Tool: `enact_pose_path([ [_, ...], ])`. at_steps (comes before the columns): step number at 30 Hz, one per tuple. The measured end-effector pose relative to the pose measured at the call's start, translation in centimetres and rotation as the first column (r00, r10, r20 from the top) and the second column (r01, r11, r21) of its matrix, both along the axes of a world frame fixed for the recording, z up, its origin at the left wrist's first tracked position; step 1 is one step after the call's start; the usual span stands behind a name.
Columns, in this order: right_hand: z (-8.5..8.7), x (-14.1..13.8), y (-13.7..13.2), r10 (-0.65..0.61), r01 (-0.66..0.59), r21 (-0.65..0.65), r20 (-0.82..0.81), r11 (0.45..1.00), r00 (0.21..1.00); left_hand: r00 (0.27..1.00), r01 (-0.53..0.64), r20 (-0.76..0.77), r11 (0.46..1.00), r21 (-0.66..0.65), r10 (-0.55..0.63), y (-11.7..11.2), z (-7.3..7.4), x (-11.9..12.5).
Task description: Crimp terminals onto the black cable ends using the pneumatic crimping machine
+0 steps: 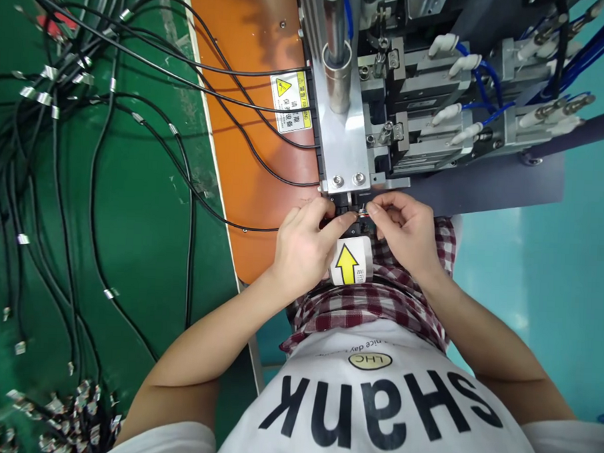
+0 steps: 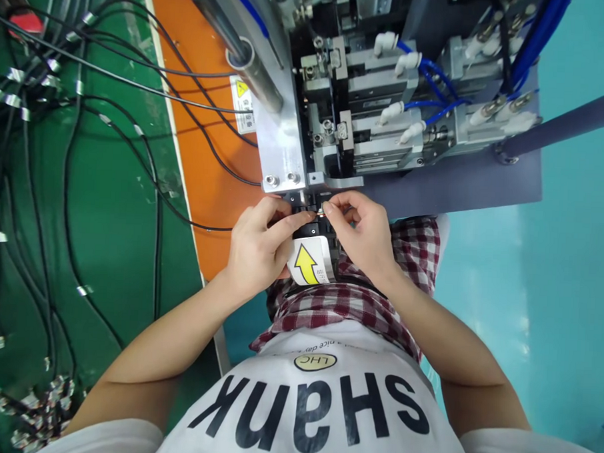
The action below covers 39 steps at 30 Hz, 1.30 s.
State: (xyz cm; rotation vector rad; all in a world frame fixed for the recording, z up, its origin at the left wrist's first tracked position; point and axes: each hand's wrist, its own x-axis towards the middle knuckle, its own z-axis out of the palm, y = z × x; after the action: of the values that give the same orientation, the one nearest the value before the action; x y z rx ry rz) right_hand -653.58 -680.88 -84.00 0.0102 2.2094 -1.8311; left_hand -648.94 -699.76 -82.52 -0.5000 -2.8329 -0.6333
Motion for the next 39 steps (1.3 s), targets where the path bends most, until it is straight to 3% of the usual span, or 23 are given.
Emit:
enact_pose_path([
  [4, -0.8, -0.5, 0.1, 0.023, 0.015, -0.188, 0.196, 0.982, 0.98, 1.0, 0.001, 0.018, 1.0, 0.004, -0.001, -0.1, 0.0, 0.0],
  [7, -1.1, -0.6, 0.2, 0.044, 0.01, -0.23, 0.228, 0.973, 0.973, 1.0, -0.003, 0.024, 1.0, 0.003, 0.002, -0.2, -0.1, 0.0],
  [14, -1.1, 0.1, -0.5, 0.018, 0.004, -0.15, 0.143, 0.989, 0.99, 0.999, 0.0, 0.034, 1.0, 0.03, -0.001, -0.2, -0.1, 0.0],
  [19, -1.8, 0.1, -0.5, 0.045, -0.014, -0.175, 0.178, 0.984, 0.983, 0.999, -0.005, 0.04, 1.0, 0.028, 0.004, -0.2, -0.2, 0.0],
  [22, -1.6, 0.3, -0.1, -0.009, 0.039, -0.184, 0.164, 0.982, 0.986, 0.999, -0.004, 0.037, 1.0, 0.031, 0.003, -0.1, -0.1, 0.0],
  [25, -0.8, 0.8, 0.1, -0.074, 0.077, -0.095, 0.031, 0.992, 0.997, 0.999, -0.005, 0.04, 0.999, 0.033, 0.004, -0.2, -0.1, 0.0],
  [29, -0.6, 1.3, 0.0, -0.033, 0.042, 0.059, -0.141, 0.997, 0.99, 0.999, 0.0, 0.046, 1.0, 0.029, -0.002, -0.2, -0.1, 0.0],
  [35, -1.6, 1.0, 0.3, 0.054, -0.053, -0.04, 0.036, 0.998, 0.998, 0.998, 0.02, 0.063, 0.996, 0.09, -0.025, -0.4, -0.3, 0.1],
  [39, -0.6, 0.9, 0.2, 0.004, -0.003, 0.021, -0.022, 1.0, 1.0, 0.998, 0.047, 0.027, 0.989, 0.139, -0.052, -0.4, -0.4, 0.0],
])
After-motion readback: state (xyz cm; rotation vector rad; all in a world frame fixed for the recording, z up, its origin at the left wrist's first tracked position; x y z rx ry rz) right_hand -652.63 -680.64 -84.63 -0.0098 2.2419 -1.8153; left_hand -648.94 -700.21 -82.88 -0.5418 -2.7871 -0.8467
